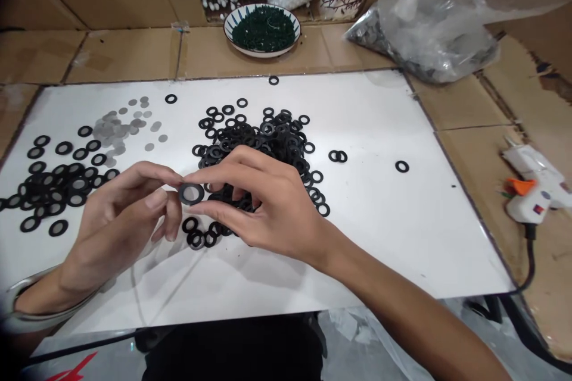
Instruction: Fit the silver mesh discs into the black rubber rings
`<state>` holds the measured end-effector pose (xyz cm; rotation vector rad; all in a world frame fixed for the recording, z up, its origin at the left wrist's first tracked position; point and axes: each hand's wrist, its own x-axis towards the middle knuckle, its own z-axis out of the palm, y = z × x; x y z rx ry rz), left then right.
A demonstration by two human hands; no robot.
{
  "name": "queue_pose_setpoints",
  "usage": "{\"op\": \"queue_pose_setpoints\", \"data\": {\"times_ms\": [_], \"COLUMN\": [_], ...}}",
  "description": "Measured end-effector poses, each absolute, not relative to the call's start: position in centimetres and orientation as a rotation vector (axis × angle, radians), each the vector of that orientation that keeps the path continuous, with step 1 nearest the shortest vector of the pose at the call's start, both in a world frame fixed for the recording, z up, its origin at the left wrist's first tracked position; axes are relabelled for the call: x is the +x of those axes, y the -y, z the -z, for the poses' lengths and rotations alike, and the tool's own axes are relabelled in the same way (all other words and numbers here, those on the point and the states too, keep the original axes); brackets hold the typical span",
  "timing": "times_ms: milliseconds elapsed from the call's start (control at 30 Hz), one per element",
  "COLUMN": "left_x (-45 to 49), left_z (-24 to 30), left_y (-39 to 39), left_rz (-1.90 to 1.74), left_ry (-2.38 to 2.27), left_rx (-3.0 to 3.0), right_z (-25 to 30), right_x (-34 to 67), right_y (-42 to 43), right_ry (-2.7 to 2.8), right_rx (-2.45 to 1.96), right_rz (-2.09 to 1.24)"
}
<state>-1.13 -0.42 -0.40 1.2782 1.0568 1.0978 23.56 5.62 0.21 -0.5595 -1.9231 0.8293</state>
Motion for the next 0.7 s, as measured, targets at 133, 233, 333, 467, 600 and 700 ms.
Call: {"op": "queue_pose_setpoints", "data": {"times_ms": [133, 233, 333, 467, 600, 700], "left_x": [-0.8, -0.5, -0.2, -0.2, -0.4, -0.5], "left_z": [0.4, 0.3, 0.3, 0.5, 0.6, 0.6], "left_y": [0.3, 0.3, 0.3, 0.4, 0.5, 0.5], "left_rz": [-1.123, -1.115, -1.1, -1.072, -1.06, -1.054], "left_ry": [-1.002, -0.983, -0.989, -0.99, -1.01, -1.003], "left_rx": [1.192, 1.182, 1.218, 1.255, 1.237, 1.222], "right_z": [0.2, 0.5, 0.7, 0.9, 0.8, 0.8], "right_x": [23.6, 23.5, 23.3, 23.2, 23.3, 23.3], "right_y": [-5.5, -5.3, -5.0, -4.8, -4.8, -4.8], "right_ry": [2.006, 2.109, 2.167, 2.185, 2.19, 2.189], "right_rx": [-0.494, -0.482, -0.48, -0.481, -0.488, -0.488], "right_rz": [-0.745, -0.598, -0.466, -0.414, -0.429, -0.437]}}
